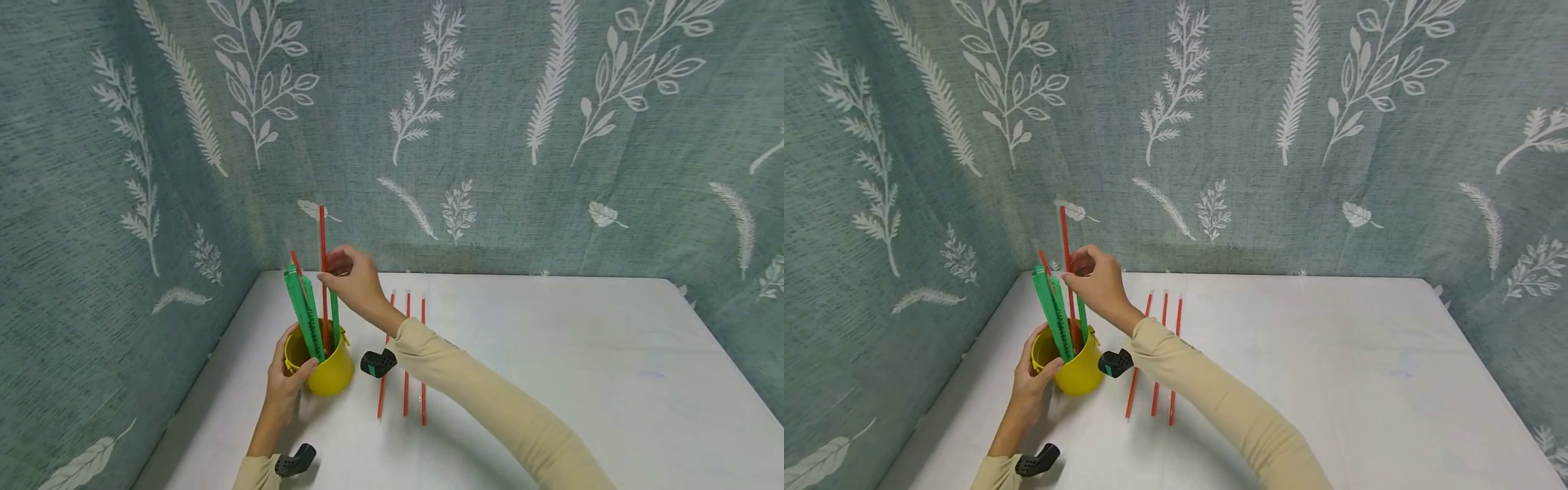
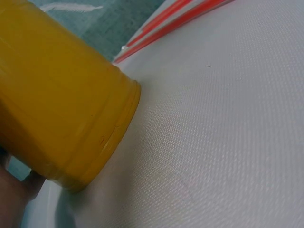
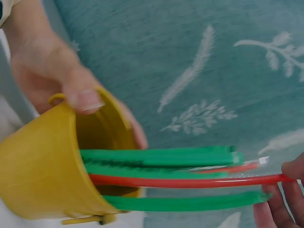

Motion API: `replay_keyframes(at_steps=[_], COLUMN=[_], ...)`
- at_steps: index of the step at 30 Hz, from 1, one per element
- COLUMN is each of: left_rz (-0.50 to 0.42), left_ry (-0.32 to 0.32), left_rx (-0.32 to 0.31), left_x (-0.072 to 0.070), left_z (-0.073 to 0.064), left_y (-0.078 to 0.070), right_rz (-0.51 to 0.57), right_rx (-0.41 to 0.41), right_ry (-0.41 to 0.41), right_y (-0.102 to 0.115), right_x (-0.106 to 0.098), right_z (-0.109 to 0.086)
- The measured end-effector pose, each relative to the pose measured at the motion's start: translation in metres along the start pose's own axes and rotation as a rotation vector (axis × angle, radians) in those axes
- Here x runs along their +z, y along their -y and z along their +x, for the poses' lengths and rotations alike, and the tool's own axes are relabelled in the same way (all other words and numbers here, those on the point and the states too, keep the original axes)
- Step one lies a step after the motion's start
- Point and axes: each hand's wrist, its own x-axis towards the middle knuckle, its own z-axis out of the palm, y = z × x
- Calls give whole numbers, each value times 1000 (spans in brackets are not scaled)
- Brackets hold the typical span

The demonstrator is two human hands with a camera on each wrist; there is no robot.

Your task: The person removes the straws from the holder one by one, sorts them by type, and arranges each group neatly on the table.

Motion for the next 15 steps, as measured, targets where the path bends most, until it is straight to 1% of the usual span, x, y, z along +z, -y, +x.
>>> replay_keyframes(at_steps=[5, 9, 12, 15], left_rz=[2, 0, -2, 0], left_ry=[-2, -6, -6, -5], left_rx=[-10, -10, -8, -10], left_x=[0, 0, 1, 1], left_z=[-1, -1, -1, -1], left_y=[0, -1, -2, -2], right_rz=[53, 88, 93, 89], right_rx=[-64, -113, -143, -156], right_ry=[-23, -24, -20, -22], right_y=[21, 51, 71, 79], right_x=[-9, -19, -27, -34], right_z=[2, -3, -8, -10])
